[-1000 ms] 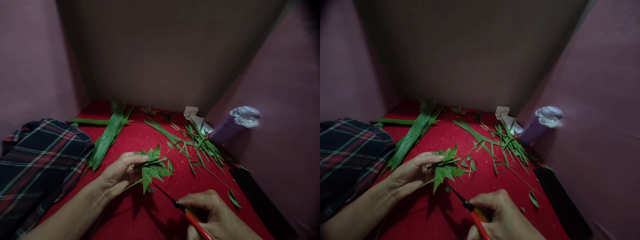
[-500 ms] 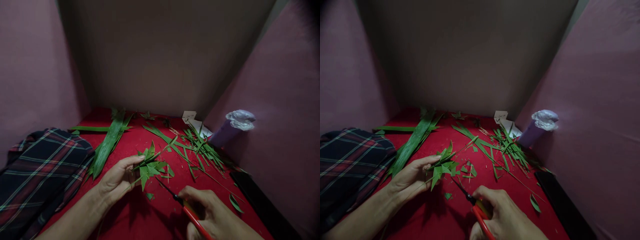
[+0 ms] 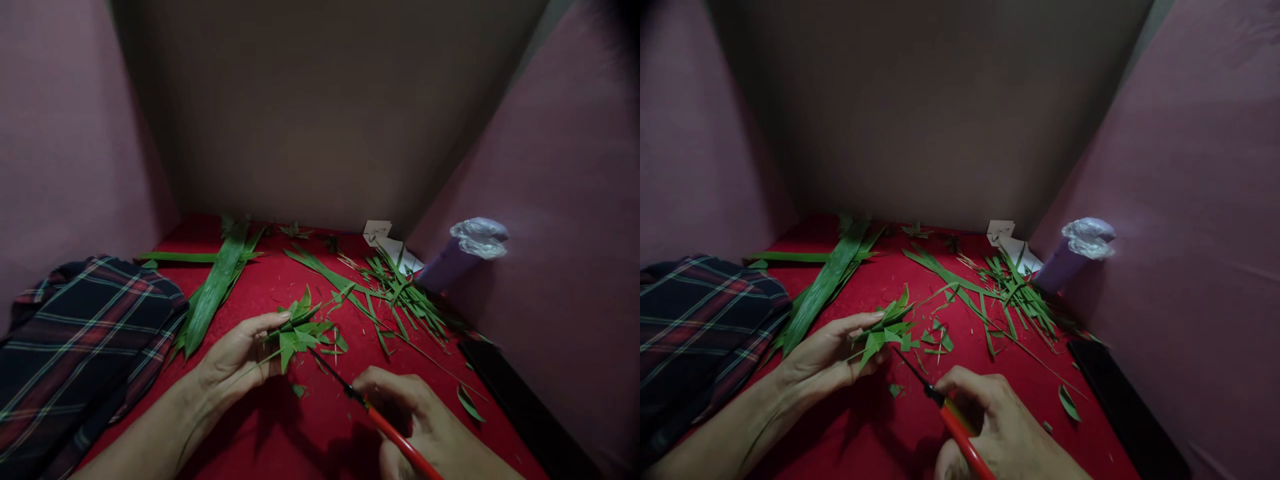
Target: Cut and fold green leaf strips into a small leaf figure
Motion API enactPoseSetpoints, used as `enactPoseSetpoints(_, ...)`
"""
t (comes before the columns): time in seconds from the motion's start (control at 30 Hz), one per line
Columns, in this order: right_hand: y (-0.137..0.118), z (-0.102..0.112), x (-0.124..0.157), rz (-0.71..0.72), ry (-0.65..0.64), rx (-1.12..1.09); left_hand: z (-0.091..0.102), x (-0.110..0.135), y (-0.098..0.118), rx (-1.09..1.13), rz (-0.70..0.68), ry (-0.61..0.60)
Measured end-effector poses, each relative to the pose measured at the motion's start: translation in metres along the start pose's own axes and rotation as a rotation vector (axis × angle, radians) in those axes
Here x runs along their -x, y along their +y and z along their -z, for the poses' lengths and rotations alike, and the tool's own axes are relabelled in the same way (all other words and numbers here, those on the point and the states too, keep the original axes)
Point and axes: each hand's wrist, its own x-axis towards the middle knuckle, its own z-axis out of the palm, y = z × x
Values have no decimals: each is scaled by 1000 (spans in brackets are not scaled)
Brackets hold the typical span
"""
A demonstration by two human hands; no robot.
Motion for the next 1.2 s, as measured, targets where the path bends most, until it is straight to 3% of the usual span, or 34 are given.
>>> enactPoseSetpoints(0.23, -5, -4, -6, -31, -164, -237, 7, -5, -1, -49, 5, -22)
enactPoseSetpoints(0.33, -4, -5, -9, -38, -175, -340, 6, -6, -2, -59, 8, -29)
enactPoseSetpoints(0.6, -2, -7, -8, -58, -190, -287, 6, -5, -1, -80, 31, -12)
enactPoseSetpoints(0.7, -1, -6, -8, 3, -101, -137, 6, -4, 0, -97, 31, 18)
enactPoseSetpoints(0.93, 3, 1, -22, 236, 151, 594, 0, 2, 5, -10, -4, -17)
enactPoseSetpoints(1.03, 14, 1, -30, 299, 183, 709, 2, 4, 6, 49, -19, -28)
enactPoseSetpoints(1.2, 20, -2, -44, 321, 179, 833, 10, 5, 4, 156, -77, -145)
